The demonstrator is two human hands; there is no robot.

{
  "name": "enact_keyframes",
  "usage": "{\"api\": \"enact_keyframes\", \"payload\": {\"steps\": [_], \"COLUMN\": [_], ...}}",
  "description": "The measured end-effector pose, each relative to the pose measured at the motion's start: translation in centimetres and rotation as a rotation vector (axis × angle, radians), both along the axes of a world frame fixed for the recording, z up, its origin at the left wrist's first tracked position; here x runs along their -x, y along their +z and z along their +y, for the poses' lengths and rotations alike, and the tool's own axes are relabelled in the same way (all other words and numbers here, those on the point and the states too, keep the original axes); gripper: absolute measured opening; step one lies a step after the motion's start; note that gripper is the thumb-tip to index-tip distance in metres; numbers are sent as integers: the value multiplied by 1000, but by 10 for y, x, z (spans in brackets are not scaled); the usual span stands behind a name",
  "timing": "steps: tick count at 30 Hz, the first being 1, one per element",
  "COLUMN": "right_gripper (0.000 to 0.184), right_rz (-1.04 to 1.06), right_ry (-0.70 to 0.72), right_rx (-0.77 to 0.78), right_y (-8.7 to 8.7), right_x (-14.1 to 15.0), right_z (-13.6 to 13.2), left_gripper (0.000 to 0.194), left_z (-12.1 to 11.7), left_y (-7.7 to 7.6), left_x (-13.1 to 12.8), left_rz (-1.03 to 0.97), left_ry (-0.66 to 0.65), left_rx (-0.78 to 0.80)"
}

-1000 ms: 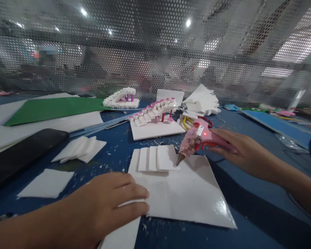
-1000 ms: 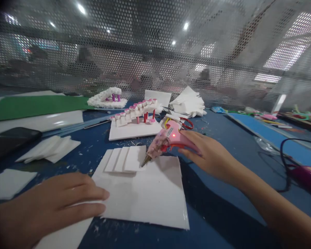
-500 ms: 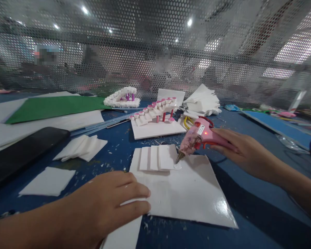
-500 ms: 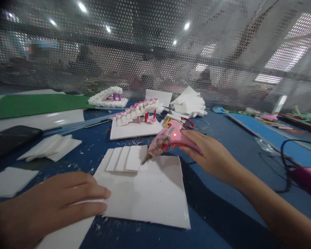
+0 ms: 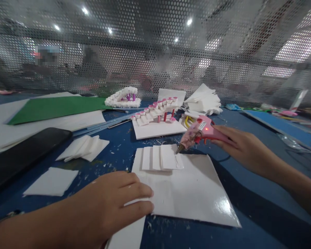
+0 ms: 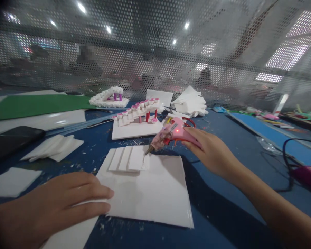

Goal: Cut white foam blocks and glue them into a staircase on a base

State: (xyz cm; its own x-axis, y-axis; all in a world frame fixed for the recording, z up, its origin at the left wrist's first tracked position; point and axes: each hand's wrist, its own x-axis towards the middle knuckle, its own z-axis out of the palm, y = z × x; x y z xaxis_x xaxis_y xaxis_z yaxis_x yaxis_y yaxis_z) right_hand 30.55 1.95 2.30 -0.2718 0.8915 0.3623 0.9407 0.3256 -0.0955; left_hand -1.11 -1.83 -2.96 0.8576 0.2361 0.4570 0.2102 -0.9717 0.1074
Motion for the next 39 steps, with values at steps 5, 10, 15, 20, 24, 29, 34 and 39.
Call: {"api": "enact_keyframes", "payload": {"steps": [5, 10, 15, 20, 24, 29, 34, 39], "right_gripper": [42, 45, 37, 38, 28, 26, 22, 21], "right_rz": [-8, -18, -59, -93, -89, -66, -52, -54], "right_ry": [-38, -72, -58, -65, -35, 11, 54, 43], "right_rx": [-33, -57, -51, -77, -36, -18, -24, -15], "right_y": [0, -3, -1, 2, 3, 3, 3, 2], "right_x": [2, 0, 2, 5, 4, 0, -2, 0], "right_z": [1, 5, 4, 3, 4, 3, 2, 0], "left_gripper": [42, 43, 44, 45, 43, 46, 43, 45], "left_z": [0, 0, -1, 1, 0, 0, 0, 0], "left_y": [0, -1, -2, -3, -2, -1, 0, -1], "left_x": [1, 1, 1, 2, 2, 2, 1, 1], "left_rz": [-2, -4, 3, 6, 6, 12, -5, 2], "left_ry": [-6, -3, -1, -2, 10, -3, -4, 1], "left_rx": [5, 6, 14, 9, 6, 21, 14, -14]}}
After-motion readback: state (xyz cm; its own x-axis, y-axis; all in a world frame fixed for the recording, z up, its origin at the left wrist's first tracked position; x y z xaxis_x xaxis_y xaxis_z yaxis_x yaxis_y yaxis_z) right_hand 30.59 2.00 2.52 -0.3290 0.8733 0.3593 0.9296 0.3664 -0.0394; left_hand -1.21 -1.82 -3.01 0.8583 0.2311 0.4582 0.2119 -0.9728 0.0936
